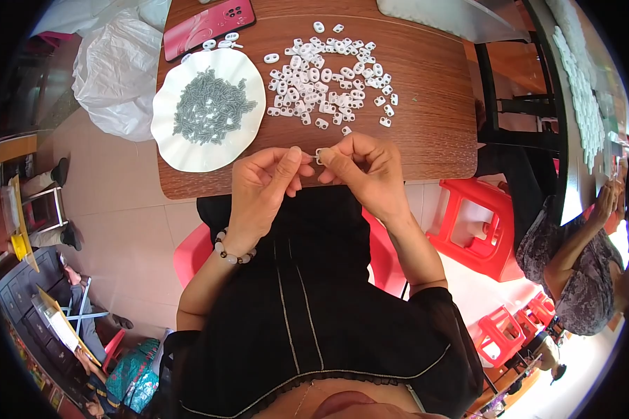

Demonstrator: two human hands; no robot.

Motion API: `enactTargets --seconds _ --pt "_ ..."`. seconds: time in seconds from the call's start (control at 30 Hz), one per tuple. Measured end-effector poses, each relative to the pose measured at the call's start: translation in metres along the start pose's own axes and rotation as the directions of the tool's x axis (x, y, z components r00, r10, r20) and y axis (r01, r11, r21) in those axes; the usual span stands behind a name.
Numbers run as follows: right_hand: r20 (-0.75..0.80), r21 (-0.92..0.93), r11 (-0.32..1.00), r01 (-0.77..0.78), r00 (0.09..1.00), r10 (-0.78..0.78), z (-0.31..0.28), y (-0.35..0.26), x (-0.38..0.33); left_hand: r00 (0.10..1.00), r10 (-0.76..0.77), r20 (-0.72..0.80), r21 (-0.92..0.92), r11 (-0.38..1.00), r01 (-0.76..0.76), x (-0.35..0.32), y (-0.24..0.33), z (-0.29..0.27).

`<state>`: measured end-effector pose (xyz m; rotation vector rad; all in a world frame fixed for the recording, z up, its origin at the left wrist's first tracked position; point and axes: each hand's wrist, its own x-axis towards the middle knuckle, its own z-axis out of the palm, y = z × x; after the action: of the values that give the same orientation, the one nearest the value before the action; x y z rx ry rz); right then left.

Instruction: Manual assembly of small white plastic components by inserting black pins into them.

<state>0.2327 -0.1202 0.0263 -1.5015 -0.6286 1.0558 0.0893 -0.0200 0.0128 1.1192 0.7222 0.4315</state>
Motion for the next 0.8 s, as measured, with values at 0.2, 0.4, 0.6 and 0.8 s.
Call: enactTargets --seconds 0.2,0.4,0.6,0.8 --pt "0.015 0.016 0.999 0.027 1.000 -0.027 0.0020 0.0006 -0.0004 1.000 0.001 -0.006 -0.037 0.999 -0.002 -0.0013 0.0012 -0.0006" --pt "0.013 0.018 0.999 0.030 0.999 -0.030 0.0032 -0.0010 -0.0018 1.000 -0.002 0.004 -0.034 0.999 0.002 -0.0018 0.0015 0.0011" --pt "0.022 0.035 0.999 0.037 0.999 -0.038 0.0050 -0.0010 -0.0022 1.000 -0.014 -0.012 -0.091 0.996 0.013 -0.0026 -0.0010 0.0019" --pt "0.041 0.012 1.000 0.026 0.999 -0.026 0.0043 -0.0028 -0.0021 1.000 -0.024 -0.017 -0.099 0.995 0.022 -0.0022 0.0005 0.0019"
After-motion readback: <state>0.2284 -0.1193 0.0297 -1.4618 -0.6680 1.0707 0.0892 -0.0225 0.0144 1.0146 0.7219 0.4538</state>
